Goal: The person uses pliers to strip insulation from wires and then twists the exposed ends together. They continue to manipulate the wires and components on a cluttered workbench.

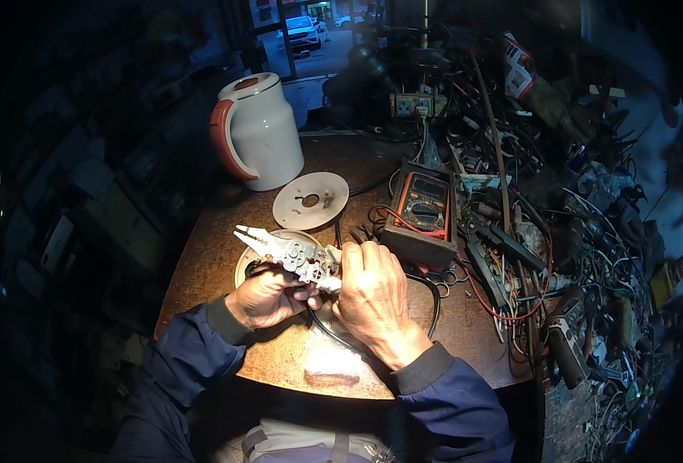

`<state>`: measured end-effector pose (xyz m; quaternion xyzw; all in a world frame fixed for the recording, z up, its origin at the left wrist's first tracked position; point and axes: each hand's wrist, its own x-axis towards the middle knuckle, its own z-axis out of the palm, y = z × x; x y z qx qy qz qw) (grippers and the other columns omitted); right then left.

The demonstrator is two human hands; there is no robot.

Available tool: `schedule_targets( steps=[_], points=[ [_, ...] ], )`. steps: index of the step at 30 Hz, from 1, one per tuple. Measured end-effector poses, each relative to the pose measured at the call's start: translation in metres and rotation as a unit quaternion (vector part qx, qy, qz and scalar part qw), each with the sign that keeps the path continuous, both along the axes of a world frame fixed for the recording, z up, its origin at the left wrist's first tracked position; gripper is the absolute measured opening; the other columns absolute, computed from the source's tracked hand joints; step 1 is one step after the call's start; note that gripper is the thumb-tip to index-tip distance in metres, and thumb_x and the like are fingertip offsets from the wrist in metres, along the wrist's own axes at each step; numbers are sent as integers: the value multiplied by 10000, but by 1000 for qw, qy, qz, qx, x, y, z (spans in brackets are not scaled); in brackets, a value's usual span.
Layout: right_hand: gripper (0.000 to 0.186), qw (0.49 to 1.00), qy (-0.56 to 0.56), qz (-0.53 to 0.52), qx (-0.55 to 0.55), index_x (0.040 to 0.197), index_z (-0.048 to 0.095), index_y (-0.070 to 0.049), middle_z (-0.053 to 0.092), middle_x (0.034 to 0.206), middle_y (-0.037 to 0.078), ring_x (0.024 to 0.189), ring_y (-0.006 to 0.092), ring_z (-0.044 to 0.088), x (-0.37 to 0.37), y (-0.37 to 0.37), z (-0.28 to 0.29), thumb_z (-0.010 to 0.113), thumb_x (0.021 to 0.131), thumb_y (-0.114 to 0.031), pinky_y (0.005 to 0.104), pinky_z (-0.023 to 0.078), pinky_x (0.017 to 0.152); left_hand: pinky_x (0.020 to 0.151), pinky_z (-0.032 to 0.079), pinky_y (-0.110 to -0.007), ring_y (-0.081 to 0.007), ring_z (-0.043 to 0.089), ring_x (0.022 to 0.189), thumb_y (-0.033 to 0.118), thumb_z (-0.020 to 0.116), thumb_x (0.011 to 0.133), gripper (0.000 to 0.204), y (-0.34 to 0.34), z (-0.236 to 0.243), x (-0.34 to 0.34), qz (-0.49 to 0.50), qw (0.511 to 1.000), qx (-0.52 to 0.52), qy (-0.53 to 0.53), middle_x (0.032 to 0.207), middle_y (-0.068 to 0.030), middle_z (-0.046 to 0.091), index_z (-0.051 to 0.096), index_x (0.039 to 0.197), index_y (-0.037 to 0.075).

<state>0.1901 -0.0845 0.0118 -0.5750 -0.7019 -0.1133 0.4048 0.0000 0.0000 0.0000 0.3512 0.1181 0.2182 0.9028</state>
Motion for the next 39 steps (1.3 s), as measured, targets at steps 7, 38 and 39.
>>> schedule_targets(
  steps=[7, 38, 39],
  points=[
    [465, 999, -28, 5, 25, 1012, 571, 18, 529, 865, 151, 793, 315, 569, 0, 2, 0, 715, 571, -15, 408, 483, 723, 812, 516, -356, -97, 507, 752, 117, 587, 1019, 178, 2, 4, -4, -23, 999, -29, 4, 954, -28, 614, 634, 1166, 28],
    [558, 997, -63, 18, 29, 1019, 579, 18, 548, 853, 166, 773, 347, 578, 4, 3, -6, 886, 599, -183, 432, 495, 713, 733, 479, -308, -49, 426, 692, 233, 633, 1013, 236, 4, 2, -7, -60, 998, -7, 18, 1025, -20, 655, 646, 1197, 86],
    [491, 997, -61, 17, 32, 996, 575, 10, 536, 842, 155, 770, 332, 573, 4, 2, -4, 831, 601, -131, 423, 490, 713, 731, 477, -309, -49, 422, 690, 235, 631, 1015, 233, 5, 2, -7, -59, 998, -5, 23, 1016, -16, 651, 647, 1196, 88]
  ],
)
